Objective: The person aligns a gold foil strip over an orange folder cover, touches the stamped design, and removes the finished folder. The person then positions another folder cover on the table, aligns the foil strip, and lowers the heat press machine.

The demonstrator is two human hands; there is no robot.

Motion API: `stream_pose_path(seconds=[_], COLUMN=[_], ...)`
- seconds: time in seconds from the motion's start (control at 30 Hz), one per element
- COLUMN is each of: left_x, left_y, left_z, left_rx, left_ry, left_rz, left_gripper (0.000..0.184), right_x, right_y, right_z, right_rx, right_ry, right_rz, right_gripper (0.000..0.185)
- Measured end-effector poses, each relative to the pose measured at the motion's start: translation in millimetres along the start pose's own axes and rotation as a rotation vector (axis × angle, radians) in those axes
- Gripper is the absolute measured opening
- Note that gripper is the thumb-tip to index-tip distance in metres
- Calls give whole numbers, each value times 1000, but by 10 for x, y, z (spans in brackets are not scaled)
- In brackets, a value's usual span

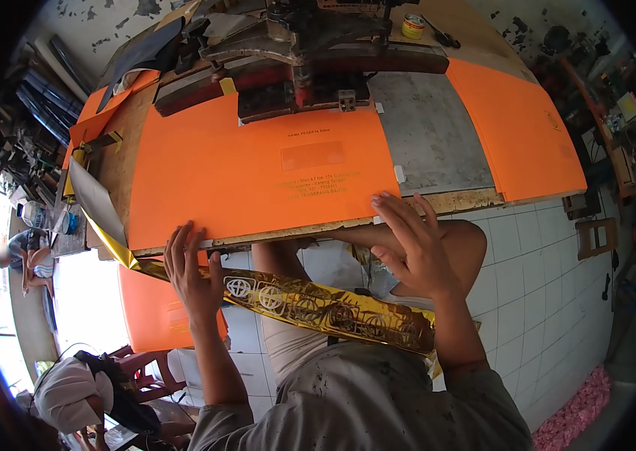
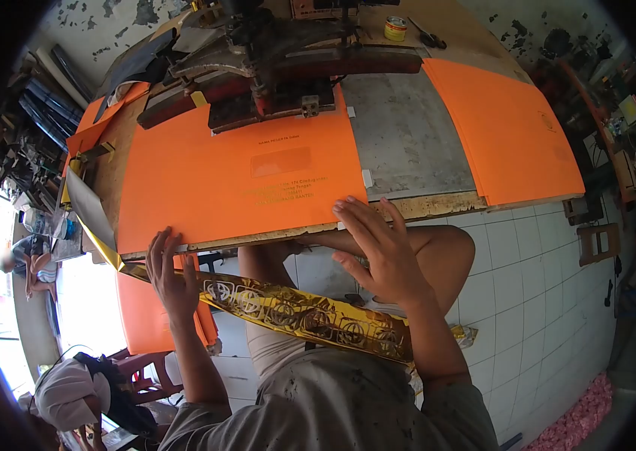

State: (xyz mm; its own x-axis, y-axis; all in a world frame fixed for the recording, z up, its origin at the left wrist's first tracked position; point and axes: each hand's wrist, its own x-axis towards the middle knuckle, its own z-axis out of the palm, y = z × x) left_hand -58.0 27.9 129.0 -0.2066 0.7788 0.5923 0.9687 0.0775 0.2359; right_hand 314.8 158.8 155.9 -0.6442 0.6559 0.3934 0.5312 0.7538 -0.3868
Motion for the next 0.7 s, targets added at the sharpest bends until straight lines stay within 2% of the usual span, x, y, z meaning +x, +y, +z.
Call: stream_pose_path(seconds=[0.47, 0.57, 0.7], left_x=[-62, -56, -296], left_y=[-81, -18, -125], left_z=[-14, -30, -7], left_rx=[-28, -45, -89], left_ry=[-5, 55, 232], left_rz=[-2, -34, -80], left_gripper=[37, 30, 16], right_x=[-112, -151, -371], right_y=[89, 196, 347], right_z=[16, -14, 13], right_rx=[110, 156, 66], right_ry=[99, 270, 542], right_rz=[-6, -13, 166], right_gripper=[57, 42, 20])
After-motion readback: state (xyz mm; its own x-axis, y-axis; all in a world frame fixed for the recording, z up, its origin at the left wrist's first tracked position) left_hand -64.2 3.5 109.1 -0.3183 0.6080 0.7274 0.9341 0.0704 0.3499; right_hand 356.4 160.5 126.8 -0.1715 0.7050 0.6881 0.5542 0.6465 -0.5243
